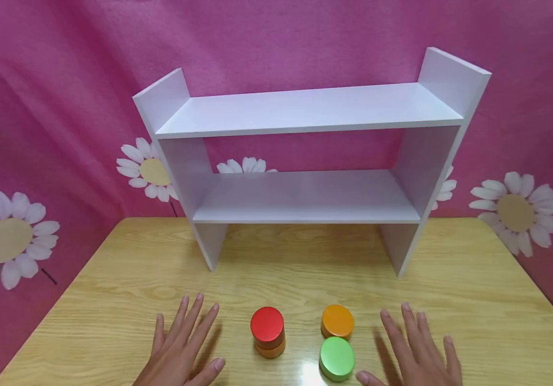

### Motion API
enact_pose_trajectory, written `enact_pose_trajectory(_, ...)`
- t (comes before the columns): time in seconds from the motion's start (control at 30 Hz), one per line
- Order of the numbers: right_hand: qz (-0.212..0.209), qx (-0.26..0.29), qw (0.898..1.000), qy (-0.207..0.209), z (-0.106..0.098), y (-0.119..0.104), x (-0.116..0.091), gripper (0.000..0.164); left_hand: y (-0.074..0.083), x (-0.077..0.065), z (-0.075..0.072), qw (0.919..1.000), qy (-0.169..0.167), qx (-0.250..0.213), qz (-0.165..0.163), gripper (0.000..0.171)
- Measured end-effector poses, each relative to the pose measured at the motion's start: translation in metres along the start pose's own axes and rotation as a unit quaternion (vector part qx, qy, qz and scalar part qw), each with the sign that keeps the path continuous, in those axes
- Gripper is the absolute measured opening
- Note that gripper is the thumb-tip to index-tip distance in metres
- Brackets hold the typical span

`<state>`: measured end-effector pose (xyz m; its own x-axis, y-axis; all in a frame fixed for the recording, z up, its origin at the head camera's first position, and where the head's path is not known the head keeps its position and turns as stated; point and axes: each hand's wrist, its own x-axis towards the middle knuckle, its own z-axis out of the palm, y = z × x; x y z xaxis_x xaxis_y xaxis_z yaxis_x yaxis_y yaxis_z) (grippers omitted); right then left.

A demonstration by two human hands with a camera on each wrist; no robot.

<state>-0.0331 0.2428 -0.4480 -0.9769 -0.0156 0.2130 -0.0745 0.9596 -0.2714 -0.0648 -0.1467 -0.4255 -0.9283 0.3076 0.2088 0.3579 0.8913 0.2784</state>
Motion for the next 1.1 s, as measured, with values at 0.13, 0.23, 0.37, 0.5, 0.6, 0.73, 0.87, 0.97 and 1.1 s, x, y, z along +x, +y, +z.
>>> enact_pose_trajectory(0.13, -0.003, 0.009, 1.0, 0.0, -0.003, -0.004, -0.001, 0.101, 0.003, 0.003, -0.001, 0.999, 0.003, -0.038, 0.022, 0.081)
enact_pose_trajectory(0.23, -0.014, 0.008, 1.0, 0.013, -0.004, -0.008, 0.0, 0.103, 0.005, 0.006, -0.004, 0.9971, -0.004, -0.065, 0.039, 0.081)
enact_pose_trajectory(0.37, -0.033, 0.014, 0.999, 0.036, -0.007, -0.011, 0.002, 0.104, 0.01, 0.011, -0.006, 0.9931, -0.008, -0.095, 0.07, 0.081)
enact_pose_trajectory(0.5, -0.033, 0.018, 0.999, 0.033, -0.007, -0.015, 0.001, 0.105, 0.016, 0.013, -0.005, 0.9883, -0.015, -0.118, 0.096, 0.081)
enact_pose_trajectory(0.6, -0.023, 0.015, 0.999, 0.026, -0.004, -0.016, -0.001, 0.107, 0.019, 0.016, -0.004, 0.9839, -0.032, -0.144, 0.101, 0.082)
enact_pose_trajectory(0.73, -0.016, 0.029, 0.999, 0.024, 0.001, -0.016, -0.002, 0.107, 0.025, 0.021, -0.002, 0.9756, -0.054, -0.194, 0.088, 0.083)
enact_pose_trajectory(0.87, -0.058, 0.102, 0.993, 0.029, 0.006, -0.01, 0.001, 0.104, 0.032, 0.025, -0.001, 0.9657, -0.063, -0.24, 0.075, 0.083)
enact_pose_trajectory(0.97, -0.104, 0.152, 0.982, 0.052, 0.01, -0.001, 0.005, 0.106, 0.038, 0.027, 0.0, 0.9585, -0.069, -0.27, 0.06, 0.084)
enact_pose_trajectory(1.1, -0.157, 0.183, 0.968, 0.069, 0.021, 0.011, 0.014, 0.097, 0.045, 0.029, 0.003, 0.951, -0.074, -0.299, 0.027, 0.085)
